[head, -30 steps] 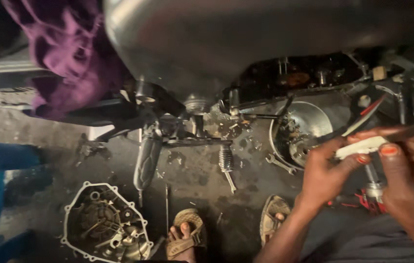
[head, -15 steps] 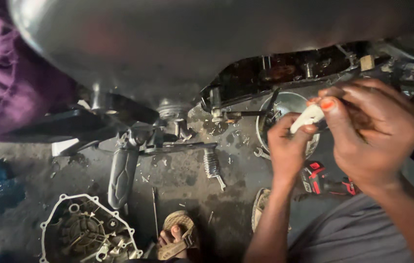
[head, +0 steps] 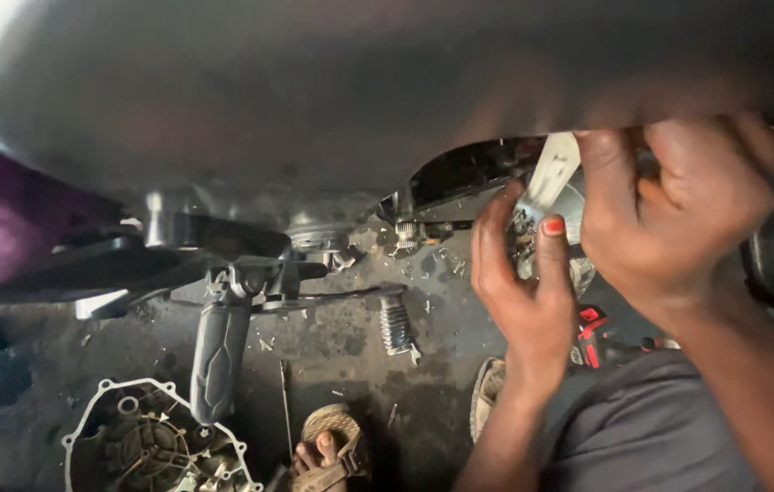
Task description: The person is working on a motorcycle engine, using a wrench to tighten or loosen bolts. They manipulate small parts and tools while seated on the floor in a workshop environment.
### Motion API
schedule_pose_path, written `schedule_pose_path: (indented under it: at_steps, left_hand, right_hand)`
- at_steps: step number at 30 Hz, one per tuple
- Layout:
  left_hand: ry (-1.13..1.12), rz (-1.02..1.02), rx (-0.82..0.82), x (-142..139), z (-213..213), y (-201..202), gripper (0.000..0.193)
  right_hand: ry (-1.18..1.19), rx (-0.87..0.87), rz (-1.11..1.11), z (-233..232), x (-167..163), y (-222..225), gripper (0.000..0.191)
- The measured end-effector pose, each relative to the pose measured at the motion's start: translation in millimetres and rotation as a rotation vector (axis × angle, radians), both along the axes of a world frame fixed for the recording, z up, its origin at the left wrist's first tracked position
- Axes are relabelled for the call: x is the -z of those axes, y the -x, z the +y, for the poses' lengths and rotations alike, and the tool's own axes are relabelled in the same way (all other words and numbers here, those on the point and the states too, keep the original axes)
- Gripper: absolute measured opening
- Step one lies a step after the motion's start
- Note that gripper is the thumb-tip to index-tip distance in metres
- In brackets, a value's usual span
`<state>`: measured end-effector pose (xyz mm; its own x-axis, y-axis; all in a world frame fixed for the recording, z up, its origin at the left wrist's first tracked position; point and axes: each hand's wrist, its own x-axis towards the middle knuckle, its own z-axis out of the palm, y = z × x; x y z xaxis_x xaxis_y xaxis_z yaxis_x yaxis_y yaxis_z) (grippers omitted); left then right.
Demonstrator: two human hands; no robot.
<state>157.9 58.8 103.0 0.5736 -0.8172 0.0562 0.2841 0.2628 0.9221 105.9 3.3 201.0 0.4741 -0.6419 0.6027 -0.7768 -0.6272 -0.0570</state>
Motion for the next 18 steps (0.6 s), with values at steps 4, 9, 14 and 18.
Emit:
schedule_pose_path:
  at_steps: [4, 9, 14, 18]
  left_hand:
    - [0.024, -0.061, 0.034, 1.6, -13.7, 0.9, 0.039]
    - [0.027, 0.002, 0.18, 24.6, -35.7, 7.3, 0.028]
    - [0.048, 0.074, 0.148, 35.0, -49.9, 12.8, 0.028]
    - [0.07, 0.063, 0.101, 35.3, -53.1, 16.2, 0.028]
  right_hand:
    - [0.035, -0.02, -0.003, -12.1, 6.1, -0.7, 0.005]
    - [-0.082, 0.024, -0.099, -19.2, 14.7, 4.5, 0.013]
    - [-0.093, 0.013, -0.135, -23.3, 26.1, 9.1, 0.015]
    - [-0.067, -0.003, -0.136, -26.3, 30.5, 10.0, 0.018]
